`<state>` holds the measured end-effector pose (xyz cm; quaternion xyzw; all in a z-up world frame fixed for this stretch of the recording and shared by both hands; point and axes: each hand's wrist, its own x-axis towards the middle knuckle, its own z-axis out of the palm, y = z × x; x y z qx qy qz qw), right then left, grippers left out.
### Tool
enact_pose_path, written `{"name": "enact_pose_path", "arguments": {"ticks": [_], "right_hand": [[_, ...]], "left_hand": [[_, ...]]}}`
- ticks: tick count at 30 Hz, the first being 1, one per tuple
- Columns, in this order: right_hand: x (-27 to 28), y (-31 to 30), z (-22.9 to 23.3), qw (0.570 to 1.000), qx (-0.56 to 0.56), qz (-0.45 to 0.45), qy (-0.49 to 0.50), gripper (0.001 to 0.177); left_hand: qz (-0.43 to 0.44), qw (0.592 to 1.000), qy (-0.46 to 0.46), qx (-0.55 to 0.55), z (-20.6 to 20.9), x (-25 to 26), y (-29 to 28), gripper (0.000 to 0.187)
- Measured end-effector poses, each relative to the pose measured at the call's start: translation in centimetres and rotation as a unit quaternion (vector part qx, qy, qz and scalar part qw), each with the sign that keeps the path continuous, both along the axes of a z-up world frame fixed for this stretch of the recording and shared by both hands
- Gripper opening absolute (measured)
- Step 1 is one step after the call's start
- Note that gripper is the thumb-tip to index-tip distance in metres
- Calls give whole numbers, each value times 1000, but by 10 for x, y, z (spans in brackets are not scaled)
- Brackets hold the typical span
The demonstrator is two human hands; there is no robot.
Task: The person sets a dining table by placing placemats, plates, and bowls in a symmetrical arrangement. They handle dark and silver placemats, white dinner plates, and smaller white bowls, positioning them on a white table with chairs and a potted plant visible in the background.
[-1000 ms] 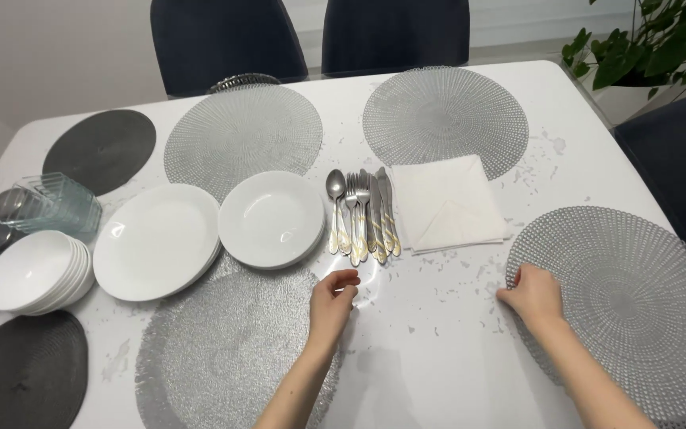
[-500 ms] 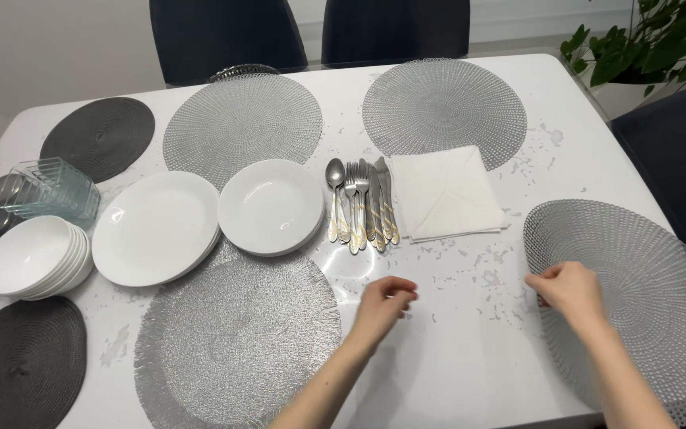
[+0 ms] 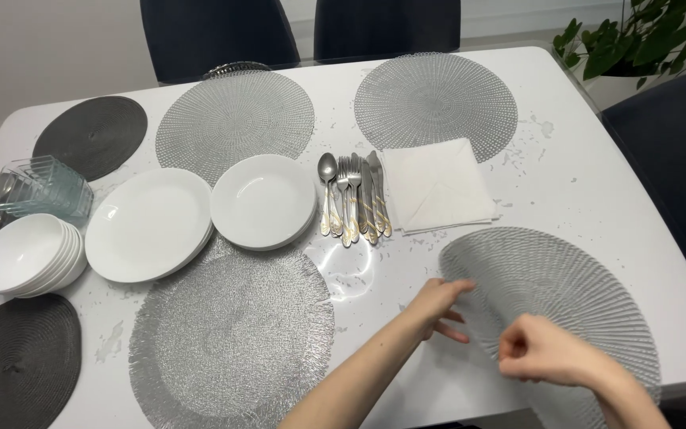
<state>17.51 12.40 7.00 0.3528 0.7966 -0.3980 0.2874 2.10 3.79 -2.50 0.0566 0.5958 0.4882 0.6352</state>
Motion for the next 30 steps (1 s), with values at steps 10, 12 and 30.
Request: {"name": "enact_pose_path", "arguments": {"ticks": [10, 12, 30], "right_hand": [[148, 146, -175, 937, 239, -236, -102, 49], [230, 196, -244, 911, 213, -259, -238, 89], [260, 235, -214, 827, 76, -503, 240, 50]], "left_hand": [[123, 990, -50, -41, -91, -11, -39, 38], [154, 985, -71, -39, -107, -12, -42, 30], [183, 982, -37, -28, -119, -12, -52, 19]]}}
